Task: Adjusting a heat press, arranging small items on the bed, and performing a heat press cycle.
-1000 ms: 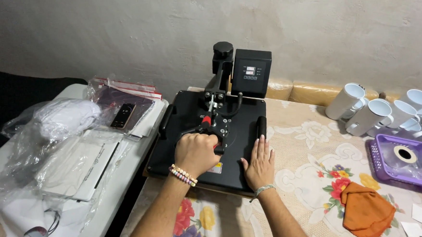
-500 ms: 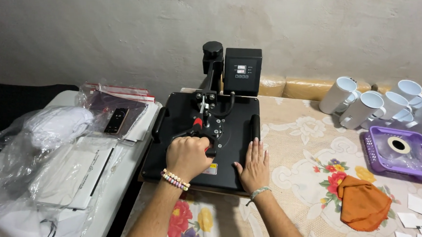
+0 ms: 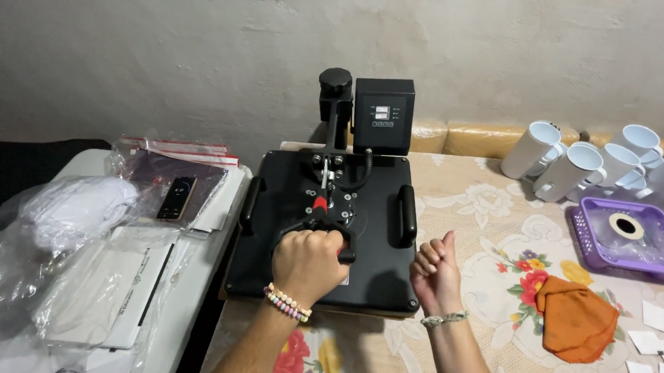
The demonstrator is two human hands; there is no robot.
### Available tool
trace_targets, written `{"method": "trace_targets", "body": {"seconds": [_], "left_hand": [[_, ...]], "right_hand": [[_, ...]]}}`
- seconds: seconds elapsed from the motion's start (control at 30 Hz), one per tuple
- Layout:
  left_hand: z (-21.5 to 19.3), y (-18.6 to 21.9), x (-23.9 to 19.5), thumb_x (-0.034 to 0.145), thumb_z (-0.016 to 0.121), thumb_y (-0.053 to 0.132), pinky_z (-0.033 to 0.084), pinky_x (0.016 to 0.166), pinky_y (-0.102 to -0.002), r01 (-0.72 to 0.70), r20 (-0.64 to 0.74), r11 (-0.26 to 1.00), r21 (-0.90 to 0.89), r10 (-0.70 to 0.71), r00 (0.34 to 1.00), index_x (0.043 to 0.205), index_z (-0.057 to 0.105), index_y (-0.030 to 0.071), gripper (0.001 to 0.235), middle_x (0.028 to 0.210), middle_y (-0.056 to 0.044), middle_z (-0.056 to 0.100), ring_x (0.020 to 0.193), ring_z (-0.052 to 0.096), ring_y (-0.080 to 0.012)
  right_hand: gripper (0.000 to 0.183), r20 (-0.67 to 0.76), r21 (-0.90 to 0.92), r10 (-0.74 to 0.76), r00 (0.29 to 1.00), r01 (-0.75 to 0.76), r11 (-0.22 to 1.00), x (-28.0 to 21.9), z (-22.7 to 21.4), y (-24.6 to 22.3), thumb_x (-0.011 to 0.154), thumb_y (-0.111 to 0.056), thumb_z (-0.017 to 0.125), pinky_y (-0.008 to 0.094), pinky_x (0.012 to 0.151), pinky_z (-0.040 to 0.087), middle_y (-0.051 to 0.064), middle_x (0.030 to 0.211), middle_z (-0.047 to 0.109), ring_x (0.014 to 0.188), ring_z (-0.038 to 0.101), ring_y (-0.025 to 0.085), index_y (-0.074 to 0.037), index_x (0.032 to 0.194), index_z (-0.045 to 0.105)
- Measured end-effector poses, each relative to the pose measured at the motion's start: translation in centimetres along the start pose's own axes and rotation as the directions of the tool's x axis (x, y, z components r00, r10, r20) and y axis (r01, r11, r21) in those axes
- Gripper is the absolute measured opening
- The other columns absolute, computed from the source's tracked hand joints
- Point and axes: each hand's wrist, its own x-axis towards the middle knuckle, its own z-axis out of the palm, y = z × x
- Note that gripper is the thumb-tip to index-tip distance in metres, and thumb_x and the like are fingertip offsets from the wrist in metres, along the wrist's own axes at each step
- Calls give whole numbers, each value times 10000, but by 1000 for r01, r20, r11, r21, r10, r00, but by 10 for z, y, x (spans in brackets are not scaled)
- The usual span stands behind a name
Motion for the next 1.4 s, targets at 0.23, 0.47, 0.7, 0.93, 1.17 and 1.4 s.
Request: {"method": "trace_targets", "body": {"seconds": [0.23,0.47,0.7,0.93,1.17,1.4], "left_hand": [[-10,2,2,463,673,176,463,517,-375,-52,57,999,7,52,997,587,569,218,166,519,11,579,489,588,-230],[-11,4,-3,477,718,180,427,480,-359,-91,30,995,-32,92,995,577,475,204,264,506,17,496,476,543,-211],[-17,8,-3,489,624,151,404,491,-366,-82,12,996,-17,82,997,589,455,211,205,528,11,468,485,510,-225],[-18,8,-2,494,645,177,400,515,-364,-80,14,997,0,80,997,596,478,213,199,532,13,493,494,525,-227],[-19,6,-1,492,739,252,411,499,-355,-50,42,998,30,49,998,572,507,200,251,517,15,544,488,551,-212],[-27,17,10,548,667,257,442,517,-348,8,-40,997,82,-5,999,544,517,204,159,487,15,513,492,575,-227]], "right_hand": [[590,338,408,37,941,-181,895,-40,105,-17,1068,-523,402,175,312,127,-81,404,321,311,239,30,-190,581,430],[468,-180,-608,-360,915,184,772,7,72,-7,1075,-403,467,242,466,218,-32,557,353,493,300,87,-148,683,451],[495,-105,-975,-426,898,-178,-134,109,22,18,901,-378,633,496,938,455,221,1190,634,1078,610,412,-51,1261,540],[619,-343,-939,-228,911,-341,50,145,3,11,858,-647,611,397,707,491,159,816,707,744,679,309,-30,843,649],[587,-316,-775,-2,949,-257,578,160,-19,21,1011,-609,396,347,343,363,85,600,528,405,460,198,-87,835,597],[609,-272,-896,-121,955,-205,394,151,-10,21,1070,-460,339,376,423,538,114,612,660,463,623,232,-25,792,661]]}}
